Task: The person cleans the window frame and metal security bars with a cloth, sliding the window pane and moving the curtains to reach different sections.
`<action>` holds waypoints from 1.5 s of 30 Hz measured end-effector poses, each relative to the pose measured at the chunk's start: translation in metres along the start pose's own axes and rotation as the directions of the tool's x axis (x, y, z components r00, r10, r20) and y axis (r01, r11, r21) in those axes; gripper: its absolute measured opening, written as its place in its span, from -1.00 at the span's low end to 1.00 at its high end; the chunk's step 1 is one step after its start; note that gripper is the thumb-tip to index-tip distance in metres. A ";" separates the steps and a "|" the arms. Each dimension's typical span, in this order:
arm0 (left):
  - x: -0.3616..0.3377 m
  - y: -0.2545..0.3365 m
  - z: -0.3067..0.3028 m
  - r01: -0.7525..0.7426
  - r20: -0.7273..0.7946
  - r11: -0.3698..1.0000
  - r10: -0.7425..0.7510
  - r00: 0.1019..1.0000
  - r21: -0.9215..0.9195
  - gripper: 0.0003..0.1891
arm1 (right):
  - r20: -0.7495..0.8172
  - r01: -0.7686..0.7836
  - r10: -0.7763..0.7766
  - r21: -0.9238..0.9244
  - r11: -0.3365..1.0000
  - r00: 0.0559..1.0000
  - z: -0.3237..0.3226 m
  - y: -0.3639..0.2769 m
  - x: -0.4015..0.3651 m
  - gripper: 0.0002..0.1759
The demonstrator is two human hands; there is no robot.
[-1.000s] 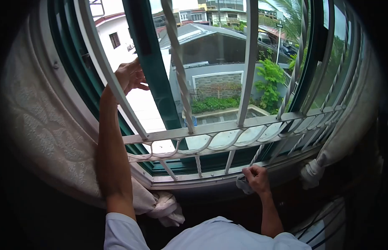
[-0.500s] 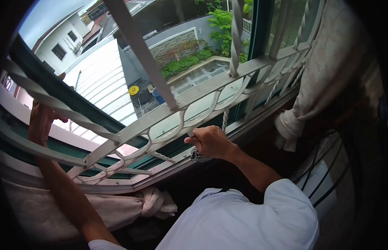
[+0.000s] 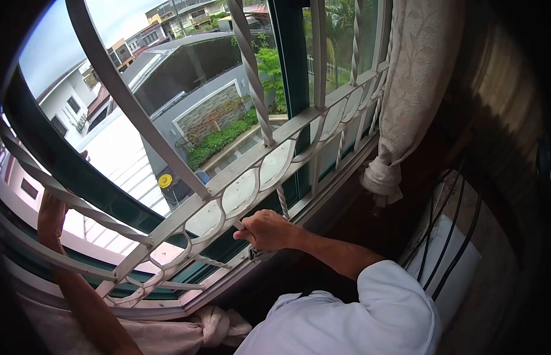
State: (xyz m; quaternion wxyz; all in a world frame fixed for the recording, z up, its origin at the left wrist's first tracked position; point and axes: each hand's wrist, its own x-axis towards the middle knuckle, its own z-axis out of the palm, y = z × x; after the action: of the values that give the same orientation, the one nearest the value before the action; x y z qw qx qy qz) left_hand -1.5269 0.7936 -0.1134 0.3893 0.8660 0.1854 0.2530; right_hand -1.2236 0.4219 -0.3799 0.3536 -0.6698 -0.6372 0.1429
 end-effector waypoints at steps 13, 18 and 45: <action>0.016 0.060 0.083 -0.116 -0.013 0.993 0.116 0.993 0.015 -0.16 | -0.082 -0.094 0.090 -0.044 0.995 0.993 -0.012 -0.014 -0.032 -0.53; -0.060 0.029 -0.004 -0.351 -0.247 0.895 0.287 0.925 -0.275 -0.31 | -0.282 0.022 0.049 0.242 0.970 0.958 -0.114 -0.030 -0.114 -0.69; -0.016 0.397 0.362 -0.774 0.623 0.509 0.479 0.618 0.377 -0.40 | -0.089 0.013 -0.592 -0.986 0.165 0.801 -0.425 -0.178 -0.321 -0.51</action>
State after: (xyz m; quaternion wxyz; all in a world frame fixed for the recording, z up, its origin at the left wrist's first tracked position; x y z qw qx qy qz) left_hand -1.2798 0.3254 -0.0189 -0.0082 0.9795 -0.1739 0.1009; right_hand -1.1319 -0.0193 -0.0446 0.0274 -0.6034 -0.6056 -0.5181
